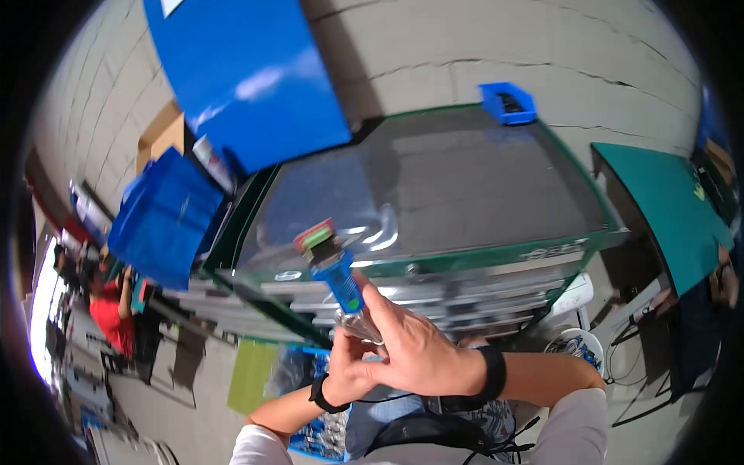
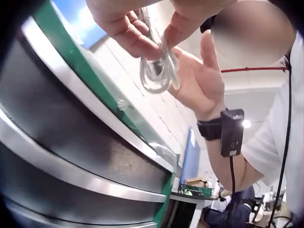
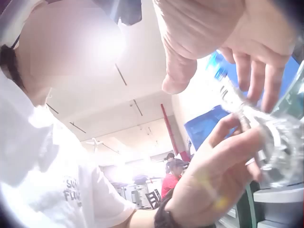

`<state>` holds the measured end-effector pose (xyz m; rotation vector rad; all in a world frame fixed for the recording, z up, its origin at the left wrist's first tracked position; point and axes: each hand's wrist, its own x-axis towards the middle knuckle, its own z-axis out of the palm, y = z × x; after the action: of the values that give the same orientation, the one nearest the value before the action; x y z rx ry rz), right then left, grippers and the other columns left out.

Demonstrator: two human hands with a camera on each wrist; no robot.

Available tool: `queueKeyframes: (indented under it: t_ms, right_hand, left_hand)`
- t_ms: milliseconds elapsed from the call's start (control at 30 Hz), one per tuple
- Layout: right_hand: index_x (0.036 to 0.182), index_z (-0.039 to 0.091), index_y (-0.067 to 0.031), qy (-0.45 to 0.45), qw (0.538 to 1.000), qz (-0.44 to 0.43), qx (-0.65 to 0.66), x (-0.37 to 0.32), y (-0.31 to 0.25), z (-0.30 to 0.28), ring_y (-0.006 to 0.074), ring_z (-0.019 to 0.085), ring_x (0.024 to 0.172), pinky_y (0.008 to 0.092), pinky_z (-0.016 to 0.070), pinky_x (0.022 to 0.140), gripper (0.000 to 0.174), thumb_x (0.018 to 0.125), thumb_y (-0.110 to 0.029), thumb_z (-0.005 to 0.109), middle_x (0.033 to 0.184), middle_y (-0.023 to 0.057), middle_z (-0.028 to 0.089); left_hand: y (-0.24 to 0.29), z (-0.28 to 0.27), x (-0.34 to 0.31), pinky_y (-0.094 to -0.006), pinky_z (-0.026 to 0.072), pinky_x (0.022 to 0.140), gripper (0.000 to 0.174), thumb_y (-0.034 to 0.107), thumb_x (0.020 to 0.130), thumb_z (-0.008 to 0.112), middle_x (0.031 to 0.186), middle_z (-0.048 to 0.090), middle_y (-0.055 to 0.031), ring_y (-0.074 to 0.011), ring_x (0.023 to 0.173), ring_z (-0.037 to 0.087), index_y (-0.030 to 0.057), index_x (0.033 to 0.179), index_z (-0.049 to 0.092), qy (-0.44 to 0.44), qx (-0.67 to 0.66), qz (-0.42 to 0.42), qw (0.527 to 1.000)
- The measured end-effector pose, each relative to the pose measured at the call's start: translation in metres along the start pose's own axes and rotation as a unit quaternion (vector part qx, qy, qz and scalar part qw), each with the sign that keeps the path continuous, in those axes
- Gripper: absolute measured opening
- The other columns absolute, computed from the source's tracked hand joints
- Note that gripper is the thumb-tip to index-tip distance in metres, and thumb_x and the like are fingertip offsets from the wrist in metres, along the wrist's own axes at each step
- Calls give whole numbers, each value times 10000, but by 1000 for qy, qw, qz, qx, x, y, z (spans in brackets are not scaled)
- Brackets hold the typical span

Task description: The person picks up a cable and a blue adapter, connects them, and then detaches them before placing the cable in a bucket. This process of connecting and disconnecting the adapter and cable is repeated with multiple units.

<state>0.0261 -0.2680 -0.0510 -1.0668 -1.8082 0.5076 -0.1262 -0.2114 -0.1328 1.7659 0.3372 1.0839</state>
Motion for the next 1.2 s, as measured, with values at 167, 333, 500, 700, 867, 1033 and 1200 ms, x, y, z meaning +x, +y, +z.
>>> queueKeyframes:
  t_ms: [167, 333, 500, 700, 867, 1033, 1200]
  right_hand:
    - [1329, 293, 39, 95, 995, 2, -13, -5, 20, -40, 346, 597, 867, 368, 472, 752, 609, 799, -94, 563, 1014, 217, 571]
    - [1293, 318, -16, 74, 995, 60, -15, 6, 13, -101, 197, 573, 714, 322, 454, 659, 572, 812, -144, 600, 798, 104, 545]
    - [1190, 425, -58, -44, 993, 104, -15, 34, 36, -144, 128, 482, 524, 288, 406, 520, 445, 838, -250, 616, 651, 33, 501]
    - [1143, 438, -68, 1, 950, 7, -312, 72, 54, -159, 361, 596, 708, 427, 455, 598, 414, 784, -183, 610, 791, 147, 597]
    - [1173, 421, -67, 40, 930, -46, -363, 113, 87, -174, 345, 597, 771, 435, 474, 663, 410, 794, -133, 560, 941, 167, 576]
    - [1069, 529, -32, -77, 960, 98, -252, 151, 99, -192, 312, 590, 728, 388, 452, 657, 287, 824, -182, 532, 815, 159, 613]
    - [906, 602, -22, -89, 981, 164, -58, 172, 136, -190, 75, 511, 566, 228, 419, 487, 277, 862, -295, 597, 671, 13, 554]
  left_hand:
    - [32, 1, 62, -289, 516, 659, 432, 127, 773, 707, 992, 568, -114, -211, 802, 624, 18, 1128, 485, -213, 128, 28, 968]
    - [58, -1, 118, -287, 486, 806, 520, 46, 805, 642, 1201, 467, -85, -176, 1045, 513, 42, 1258, 387, -130, 44, 27, 990]
    - [69, -11, 186, -304, 496, 814, 611, 86, 830, 627, 1309, 406, -111, -187, 1121, 460, 73, 1356, 317, -136, -45, 68, 987]
    - [39, -12, 241, -283, 508, 778, 296, 96, 849, 621, 1010, 594, -73, -130, 899, 578, -9, 1111, 534, -154, -102, -5, 983]
    - [31, -13, 282, -255, 507, 660, 192, 170, 856, 627, 808, 593, -39, -105, 709, 591, 9, 941, 565, -69, -63, -52, 994]
    - [-7, -32, 306, -239, 450, 494, 327, 379, 898, 545, 708, 563, -27, -102, 533, 531, 61, 826, 535, -98, -125, -197, 967]
    - [-28, -43, 310, -214, 379, 423, 375, 452, 900, 504, 657, 544, -19, -97, 479, 486, 81, 845, 517, -90, -173, -240, 951]
